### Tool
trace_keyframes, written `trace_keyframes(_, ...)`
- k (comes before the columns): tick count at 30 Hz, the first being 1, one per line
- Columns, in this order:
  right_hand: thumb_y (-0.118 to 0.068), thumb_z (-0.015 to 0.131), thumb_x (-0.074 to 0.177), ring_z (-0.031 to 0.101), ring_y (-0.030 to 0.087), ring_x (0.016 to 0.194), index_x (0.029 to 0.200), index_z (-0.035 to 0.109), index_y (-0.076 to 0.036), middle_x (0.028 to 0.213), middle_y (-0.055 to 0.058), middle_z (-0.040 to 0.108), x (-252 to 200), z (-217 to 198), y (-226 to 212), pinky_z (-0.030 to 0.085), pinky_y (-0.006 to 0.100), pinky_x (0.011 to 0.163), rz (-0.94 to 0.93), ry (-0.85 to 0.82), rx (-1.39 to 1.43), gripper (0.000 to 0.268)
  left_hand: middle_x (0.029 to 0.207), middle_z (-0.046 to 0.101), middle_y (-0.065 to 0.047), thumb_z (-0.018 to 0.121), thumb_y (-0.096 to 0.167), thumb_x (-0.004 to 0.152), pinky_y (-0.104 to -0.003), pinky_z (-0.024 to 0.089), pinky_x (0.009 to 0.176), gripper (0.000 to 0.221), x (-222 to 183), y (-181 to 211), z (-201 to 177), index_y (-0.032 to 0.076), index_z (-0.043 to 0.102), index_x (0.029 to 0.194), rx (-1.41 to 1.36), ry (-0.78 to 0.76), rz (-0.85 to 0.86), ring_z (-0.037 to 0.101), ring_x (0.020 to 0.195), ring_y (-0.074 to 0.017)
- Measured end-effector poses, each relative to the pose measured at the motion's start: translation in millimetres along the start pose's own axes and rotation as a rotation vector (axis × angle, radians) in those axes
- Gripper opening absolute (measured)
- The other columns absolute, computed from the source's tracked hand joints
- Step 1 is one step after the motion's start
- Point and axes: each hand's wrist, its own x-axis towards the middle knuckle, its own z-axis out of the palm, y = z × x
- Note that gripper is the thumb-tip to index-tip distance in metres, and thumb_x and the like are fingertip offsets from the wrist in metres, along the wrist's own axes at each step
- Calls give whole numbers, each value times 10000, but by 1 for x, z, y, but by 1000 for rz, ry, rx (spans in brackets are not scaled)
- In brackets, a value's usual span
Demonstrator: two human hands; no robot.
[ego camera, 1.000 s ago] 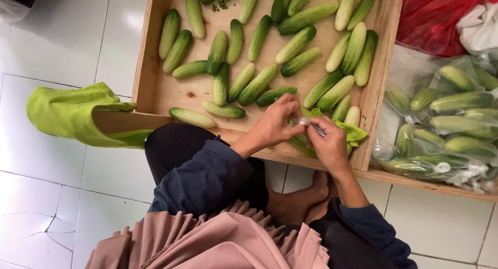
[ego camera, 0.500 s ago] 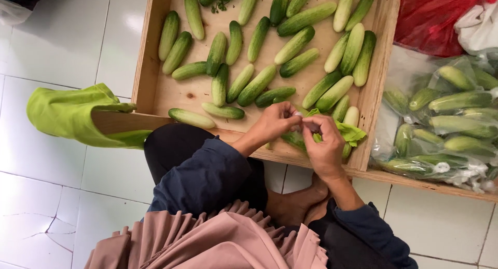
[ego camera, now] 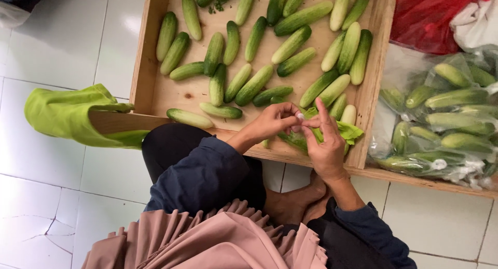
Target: The person wipes cucumbers with a cloth and places them into plastic bags one by one while sitting on the floor next to a wooden crate.
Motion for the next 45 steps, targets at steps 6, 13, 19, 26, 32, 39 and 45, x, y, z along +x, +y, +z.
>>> trace_keyframes(6, -21, 807, 891, 701, 289, 926, 1243, 756, -71, 1018, 121, 719, -6, -13, 33, 581, 422, 852, 91, -35, 65, 359, 868, 674, -94, 698, 62, 881, -277, 581, 682, 194, -7, 28, 16, 9, 652, 1062, 56, -139, 57, 653, 828, -155)
trace_keyframes(13, -62, 829, 873, 737, 265, 860, 1070, 774, -89, 949, 72, 751, -16, -45, 58, 582, 370, 777, 146, 138, -2, 206, 967, 672, -83, 670, 61, 924, -299, 583, 838, 242, 13, 34, 61, 1, 646, 1157, 121, -191, 121, 640, 966, -144)
trace_keyframes(19, -11, 746, 949, 690, 276, 691, 1047, 742, -36, 810, 116, 709, -32, -94, 79, 548, 348, 639, 210, 419, -134, 101, 1080, 724, -124, 685, 34, 896, -380, 597, 895, 369, 44, 30, 135, 70, 623, 1258, 345, -243, 304, 685, 1073, -222)
trace_keyframes(26, -20, 663, 1030, 578, 172, 722, 1136, 695, -20, 809, 129, 619, -49, -152, 92, 508, 334, 640, 437, 609, -60, 112, 918, 740, -80, 707, 120, 906, -317, 602, 713, 275, 81, 18, 223, 115, 656, 1176, 497, -293, 419, 709, 848, -207)
trace_keyframes(32, -9, 593, 1055, 539, 122, 758, 1147, 703, -87, 855, 74, 604, -73, -196, 137, 476, 288, 618, 591, 711, 40, 164, 1068, 732, -124, 695, 164, 901, -473, 588, 895, 364, 104, 4, 275, 181, 630, 1258, 651, -398, 574, 708, 1028, -357)
trace_keyframes(39, -27, 548, 1003, 444, 46, 504, 1033, 633, -132, 778, 14, 490, -18, -261, 160, 336, 157, 312, 705, 927, 405, 139, 1405, 590, -249, 752, 335, 884, -568, 413, 1161, 765, 137, -28, 288, 290, 390, 1557, 561, -523, 176, 537, 1312, -479)
trace_keyframes(45, -22, 566, 951, 509, 87, 492, 1066, 663, -128, 812, 55, 541, 17, -297, 248, 449, 224, 326, 763, 879, 415, 184, 1185, 642, -214, 661, 141, 1006, -399, 629, 848, 452, 198, -34, 299, 80, 552, 1441, 8, -284, 65, 697, 1000, -270)
